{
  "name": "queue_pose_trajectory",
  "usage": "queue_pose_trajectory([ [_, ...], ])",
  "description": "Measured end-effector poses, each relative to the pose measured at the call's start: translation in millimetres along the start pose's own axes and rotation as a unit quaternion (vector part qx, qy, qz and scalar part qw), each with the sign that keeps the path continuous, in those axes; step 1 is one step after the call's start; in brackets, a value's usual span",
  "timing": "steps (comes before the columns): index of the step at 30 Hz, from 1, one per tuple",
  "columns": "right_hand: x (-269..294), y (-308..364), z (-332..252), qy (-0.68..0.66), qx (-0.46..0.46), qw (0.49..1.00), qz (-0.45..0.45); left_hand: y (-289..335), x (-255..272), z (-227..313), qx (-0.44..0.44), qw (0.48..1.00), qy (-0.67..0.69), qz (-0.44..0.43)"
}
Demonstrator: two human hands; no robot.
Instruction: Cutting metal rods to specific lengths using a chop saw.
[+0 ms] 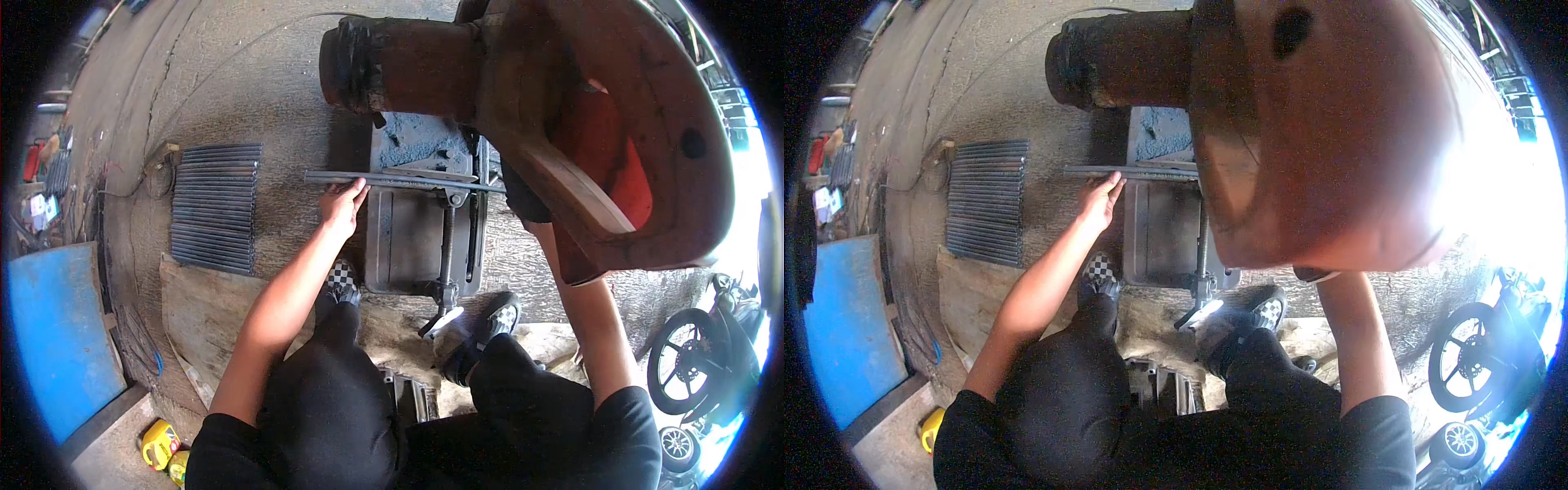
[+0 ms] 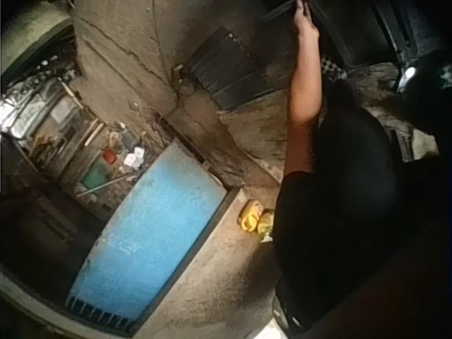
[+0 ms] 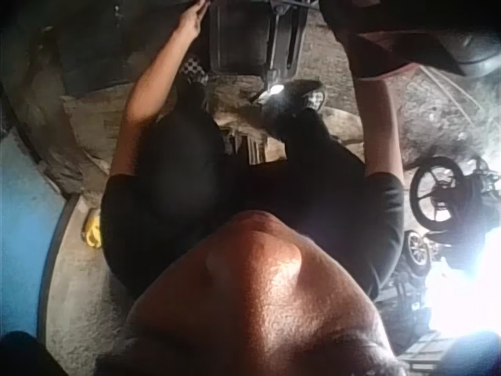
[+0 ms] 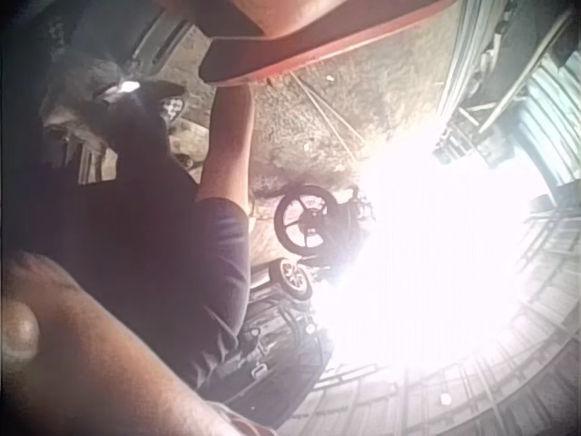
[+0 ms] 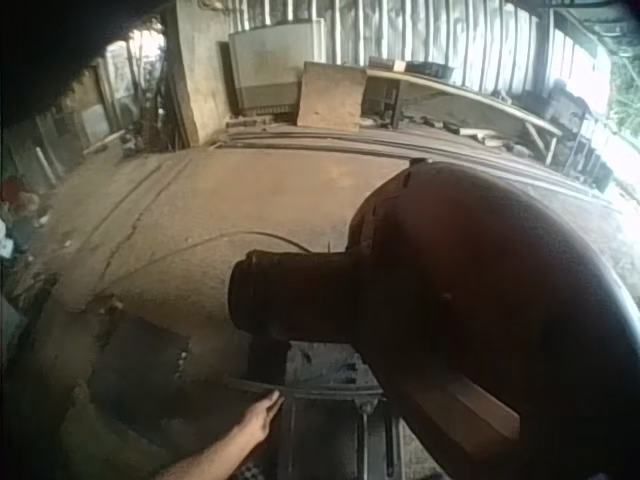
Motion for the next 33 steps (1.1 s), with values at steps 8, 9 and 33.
queue_pose_trajectory([
  [8, 19, 7, 8, -0.015, -0.016, 1.0, 0.017, 5, -13, -3, 0.019, 1.0, 0.006, 0.015],
  [9, 22, 8, 10, -0.016, -0.018, 0.999, 0.021, 7, -16, -5, 0.022, 0.999, 0.003, 0.025],
  [33, -3, -27, 3, -0.104, -0.007, 0.995, 0.003, 1, -8, -12, 0.01, 0.999, 0.042, 0.019],
])
Point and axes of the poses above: each hand's wrist, its own y-axis away from the middle knuckle, its own x-axis out of the back of the hand, z = x × y, the point moved 1 cm from there along -y, towards the middle knuckle, and after that the axes turned 8 degrees about -z, right-handed, at the moved point
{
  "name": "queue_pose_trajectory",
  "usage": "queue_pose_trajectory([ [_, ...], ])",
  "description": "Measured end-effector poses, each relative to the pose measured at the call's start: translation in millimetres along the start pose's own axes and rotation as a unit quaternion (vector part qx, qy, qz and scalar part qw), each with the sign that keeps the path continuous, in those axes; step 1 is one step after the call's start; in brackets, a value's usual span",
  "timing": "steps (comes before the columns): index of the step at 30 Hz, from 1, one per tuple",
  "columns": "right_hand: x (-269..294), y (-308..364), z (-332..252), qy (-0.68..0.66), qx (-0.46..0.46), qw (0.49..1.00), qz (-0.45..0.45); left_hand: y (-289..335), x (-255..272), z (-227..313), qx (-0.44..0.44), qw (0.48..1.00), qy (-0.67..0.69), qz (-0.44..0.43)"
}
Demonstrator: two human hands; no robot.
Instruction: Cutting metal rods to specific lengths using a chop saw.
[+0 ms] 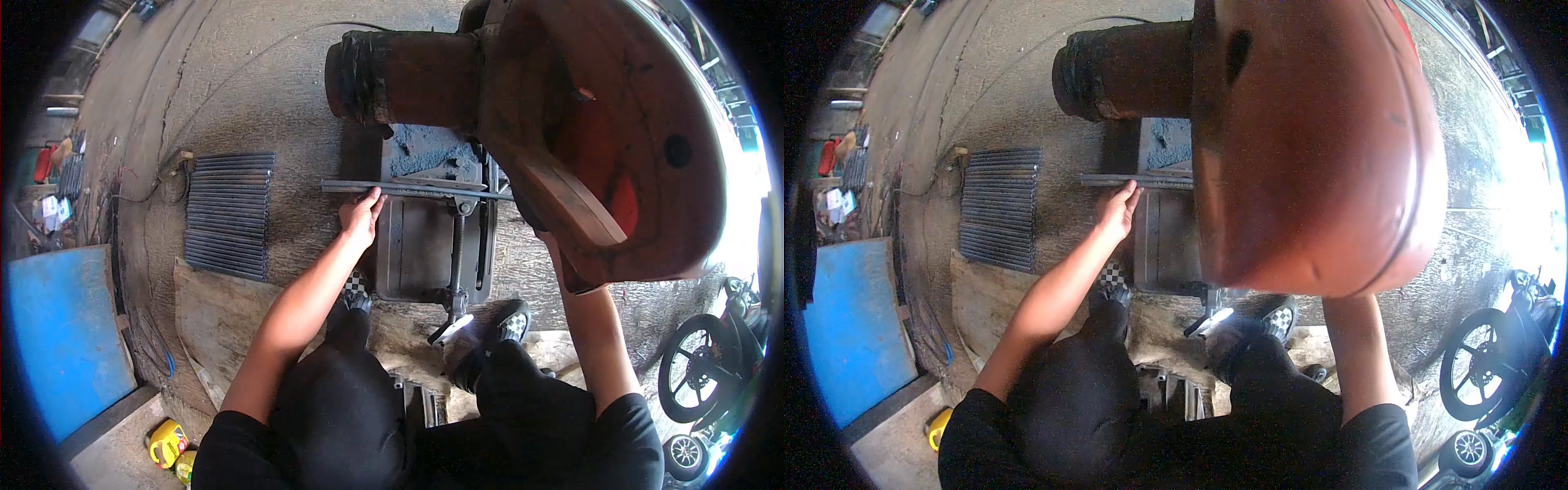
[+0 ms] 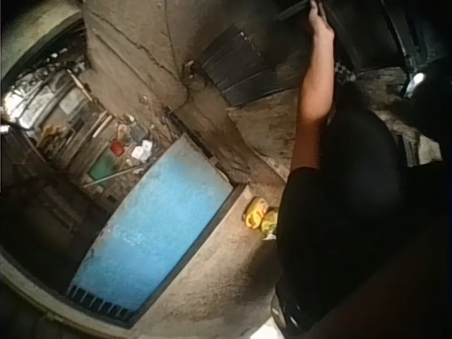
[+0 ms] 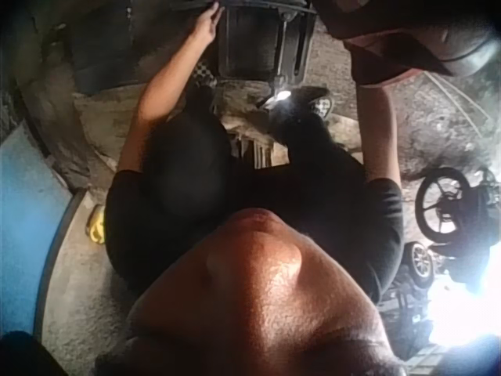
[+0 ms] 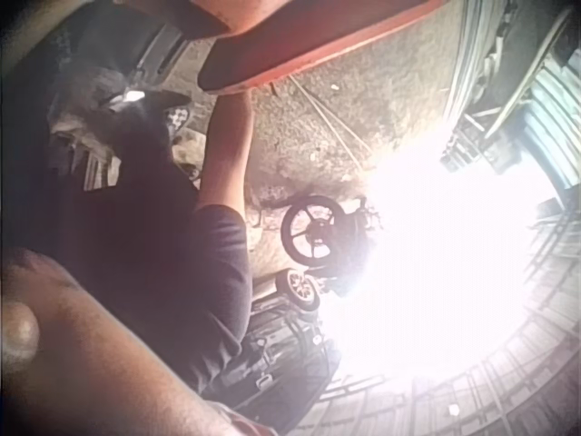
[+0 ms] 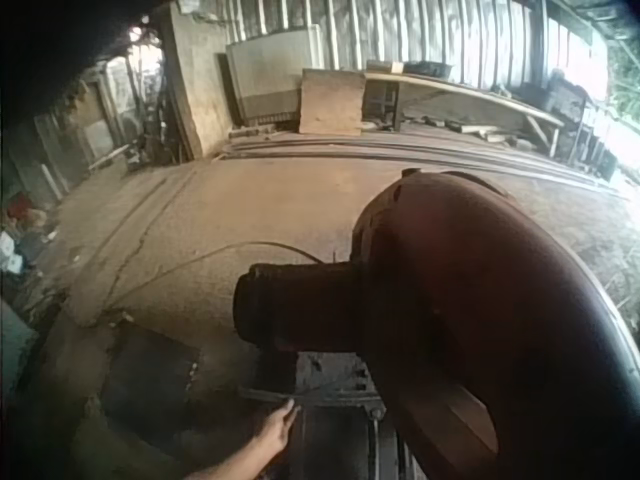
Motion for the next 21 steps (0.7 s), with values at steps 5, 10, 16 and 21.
queue_pose_trajectory([
  [5, 5, 4, 6, -0.011, -0.01, 1.0, 0.002, -3, 6, -5, -0.009, 1.0, 0.025, 0.014],
  [10, 11, 8, 8, -0.026, -0.015, 1.0, 0.006, -22, 26, -5, 0.025, 0.999, 0.015, -0.019],
  [16, 22, 13, 15, -0.036, -0.026, 0.999, 0.015, -17, 14, -16, 0.002, 1.0, 0.015, -0.015],
  [21, 23, 13, 16, -0.049, -0.03, 0.998, 0.016, -14, 10, -9, 0.011, 1.0, -0.011, -0.022],
])
Point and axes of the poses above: each hand's wrist, its own y-axis away from the middle knuckle, its own x-axis out of the back of the hand, z = x × y, the point moved 1 cm from there along -y, towards the middle knuckle, and after that the axes turned 8 degrees about -z, right-handed, at the moved point
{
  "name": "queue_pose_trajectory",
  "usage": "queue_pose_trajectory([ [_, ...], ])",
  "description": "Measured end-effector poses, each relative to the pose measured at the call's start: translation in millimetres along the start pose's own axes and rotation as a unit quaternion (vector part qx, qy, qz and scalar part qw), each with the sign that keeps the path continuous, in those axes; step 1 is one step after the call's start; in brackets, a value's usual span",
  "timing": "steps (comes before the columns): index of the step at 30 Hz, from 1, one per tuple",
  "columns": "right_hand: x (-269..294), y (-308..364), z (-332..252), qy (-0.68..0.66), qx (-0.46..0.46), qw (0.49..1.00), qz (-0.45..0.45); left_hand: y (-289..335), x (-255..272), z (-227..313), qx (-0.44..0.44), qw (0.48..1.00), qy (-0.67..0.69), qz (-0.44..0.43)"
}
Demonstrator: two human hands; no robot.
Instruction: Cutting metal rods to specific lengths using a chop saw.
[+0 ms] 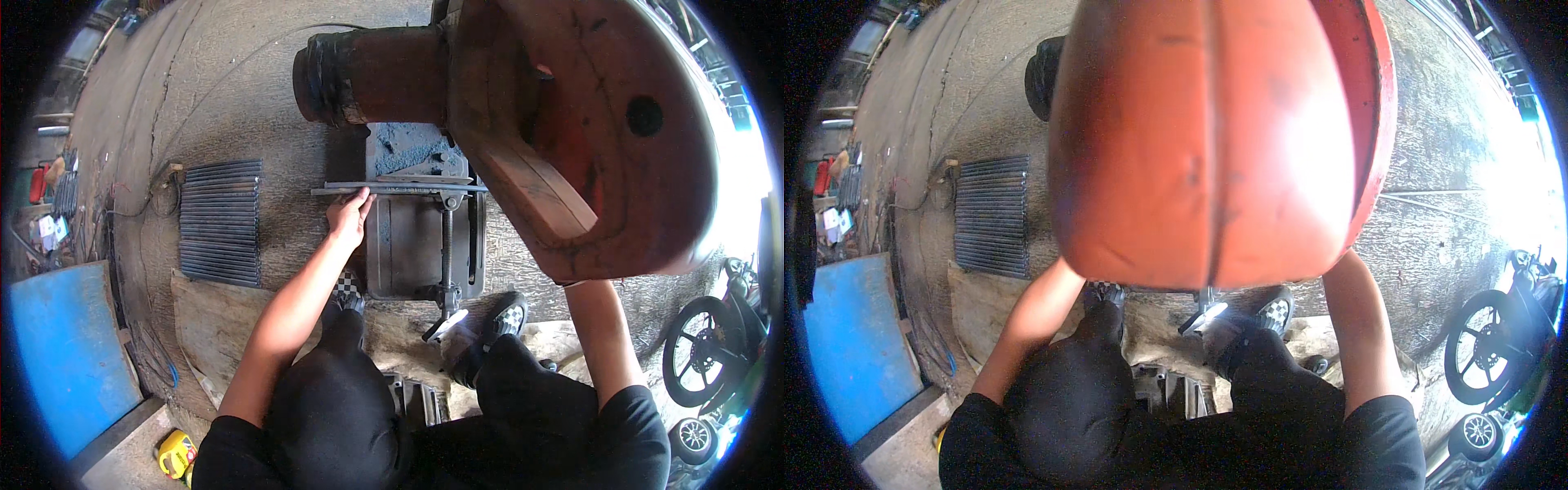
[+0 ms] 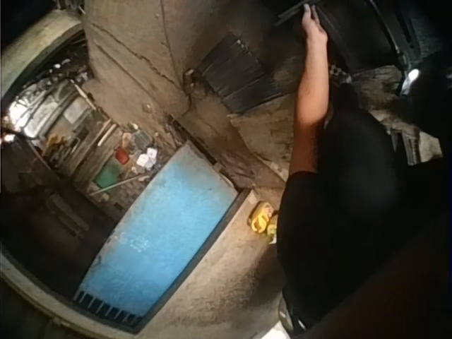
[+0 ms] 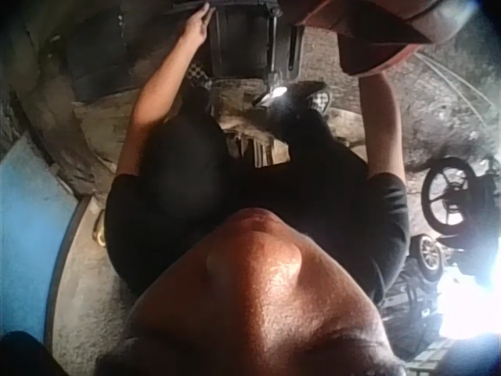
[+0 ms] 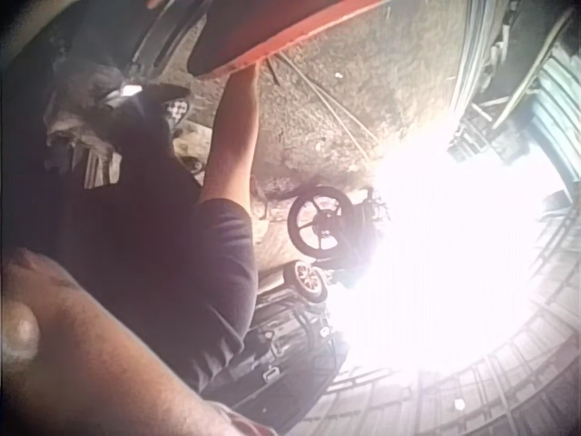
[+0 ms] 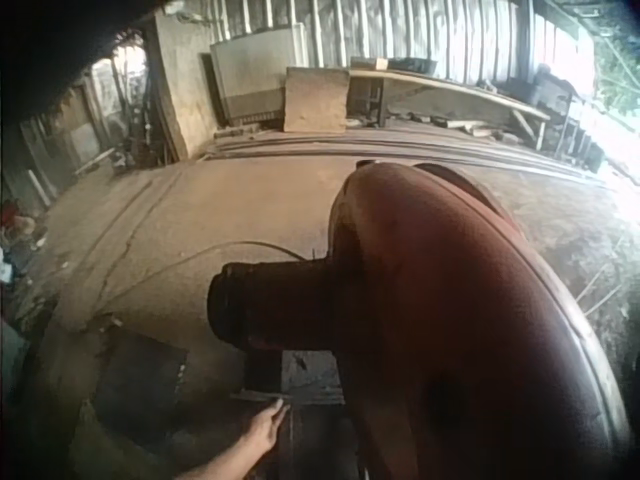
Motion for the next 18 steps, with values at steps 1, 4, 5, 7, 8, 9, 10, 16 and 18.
queue_pose_trajectory([
  [1, 0, 0, 0, -0.002, -0.001, 1.0, -0.001, 1, -3, 0, 0.003, 1.0, -0.004, 0.004],
  [4, -5, -5, -2, -0.014, 0.003, 1.0, -0.009, 0, -2, 0, 0.011, 1.0, -0.006, 0.006],
  [5, -6, -6, -2, -0.017, 0.002, 1.0, -0.01, 1, -6, -1, 0.012, 1.0, -0.009, 0.001],
  [7, -5, -6, 0, -0.022, 0.0, 1.0, -0.01, 3, -10, -1, 0.022, 0.999, -0.027, -0.008],
  [8, -4, -5, 1, -0.024, -0.002, 1.0, -0.009, 4, -11, 0, 0.023, 0.999, -0.027, -0.008],
  [9, -2, -4, 2, -0.026, -0.003, 1.0, -0.008, 5, -12, -1, 0.021, 0.999, -0.036, 0.0],
  [10, -1, -3, 3, -0.028, -0.005, 1.0, -0.007, 5, -13, -2, 0.019, 0.999, -0.045, 0.007],
  [16, 11, 4, 6, -0.041, -0.015, 0.999, 0.0, 3, -10, -2, 0.001, 1.0, -0.025, 0.016],
  [18, 11, 1, 5, -0.047, -0.015, 0.999, 0.0, 3, -10, -2, 0.001, 1.0, -0.027, 0.009],
])
Point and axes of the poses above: each hand's wrist, its own y-axis away from the middle knuckle, its own x-axis out of the back of the hand, z = x × y, the point moved 1 cm from there along -y, towards the middle knuckle, and after that the axes turned 8 degrees about -z, right-handed, at the moved point
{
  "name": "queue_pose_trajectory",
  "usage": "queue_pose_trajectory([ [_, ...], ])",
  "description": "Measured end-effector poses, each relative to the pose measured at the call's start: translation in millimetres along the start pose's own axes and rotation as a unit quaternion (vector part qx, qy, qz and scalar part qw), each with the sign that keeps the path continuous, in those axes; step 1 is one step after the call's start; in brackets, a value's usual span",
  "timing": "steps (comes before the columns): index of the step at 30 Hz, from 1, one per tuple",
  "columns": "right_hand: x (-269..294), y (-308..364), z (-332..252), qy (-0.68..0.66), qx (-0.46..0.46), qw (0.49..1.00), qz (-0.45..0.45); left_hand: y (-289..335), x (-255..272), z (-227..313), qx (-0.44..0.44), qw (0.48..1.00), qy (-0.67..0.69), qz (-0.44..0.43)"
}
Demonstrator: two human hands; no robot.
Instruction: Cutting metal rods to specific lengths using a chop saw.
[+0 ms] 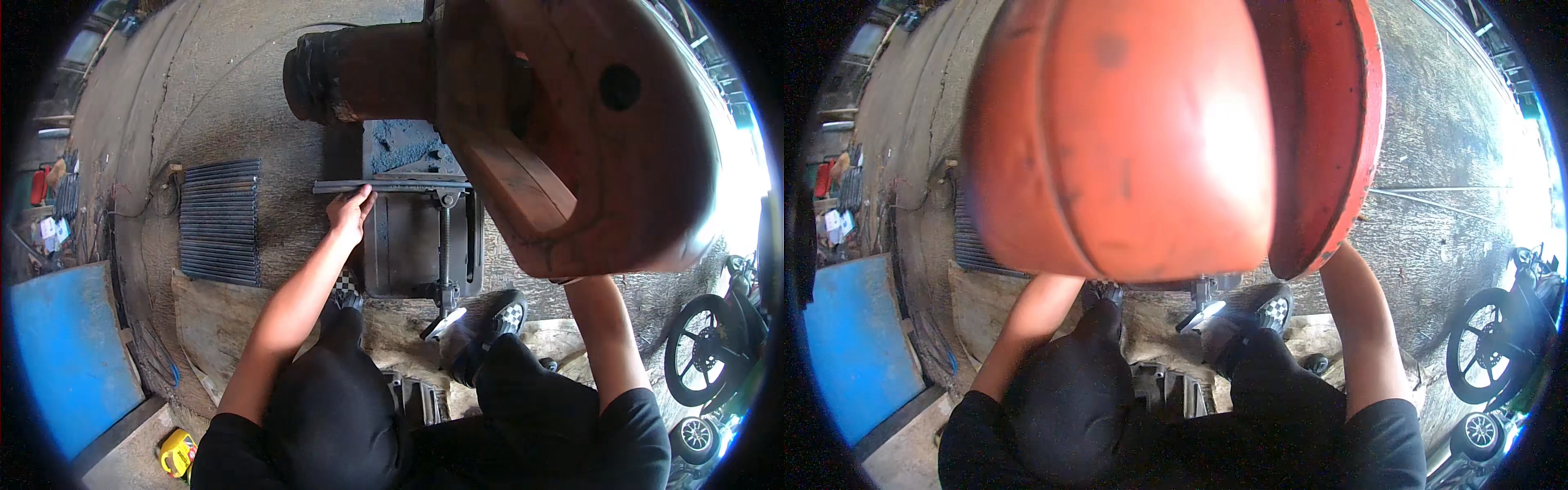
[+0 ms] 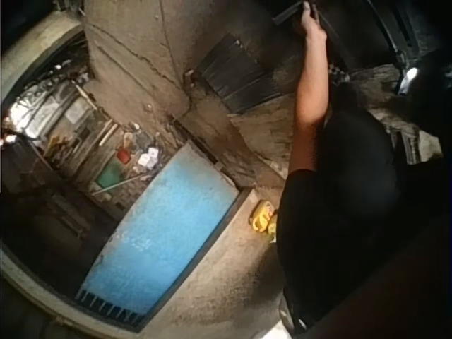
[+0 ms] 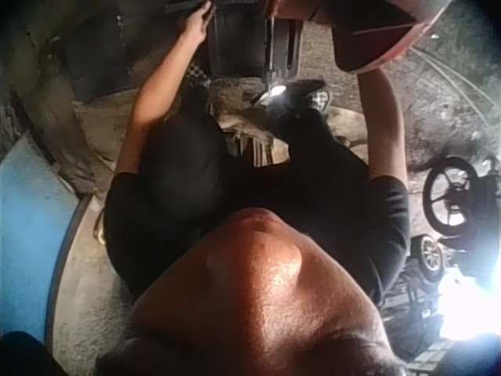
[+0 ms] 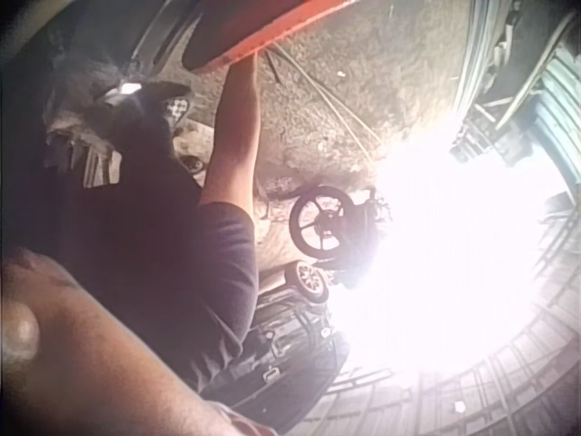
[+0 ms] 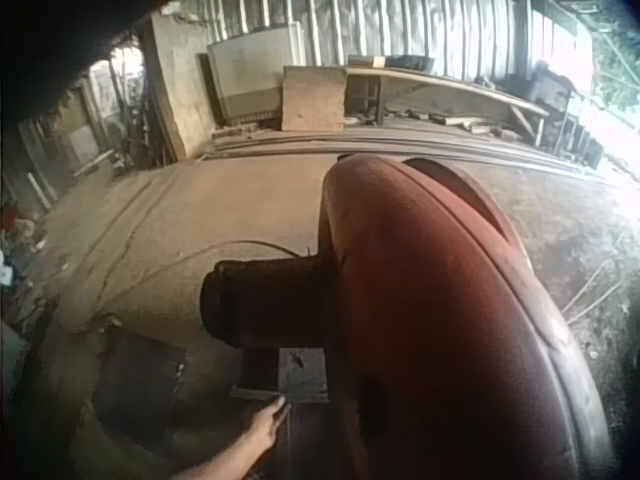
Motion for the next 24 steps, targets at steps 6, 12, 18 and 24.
queue_pose_trajectory([
  [6, -11, -11, -7, -0.021, 0.005, 1.0, -0.011, -2, 1, 0, 0.006, 0.999, -0.032, -0.002],
  [12, -19, -24, -15, -0.037, 0.008, 0.999, -0.022, -3, 3, 1, 0.031, 0.999, -0.039, 0.0],
  [18, -20, -25, -16, -0.051, 0.001, 0.998, -0.028, 2, -1, 5, 0.036, 0.999, -0.037, -0.007],
  [24, -9, -26, -20, -0.061, -0.003, 0.998, -0.025, 3, -7, 6, 0.054, 0.998, -0.034, 0.005],
])
Point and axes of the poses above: each hand's wrist, its own y-axis away from the middle knuckle, its own x-axis out of the back of the hand, z = x × y, the point moved 1 cm from there along -y, towards the middle knuckle, and after that the axes turned 8 degrees about -z, right-handed, at the moved point
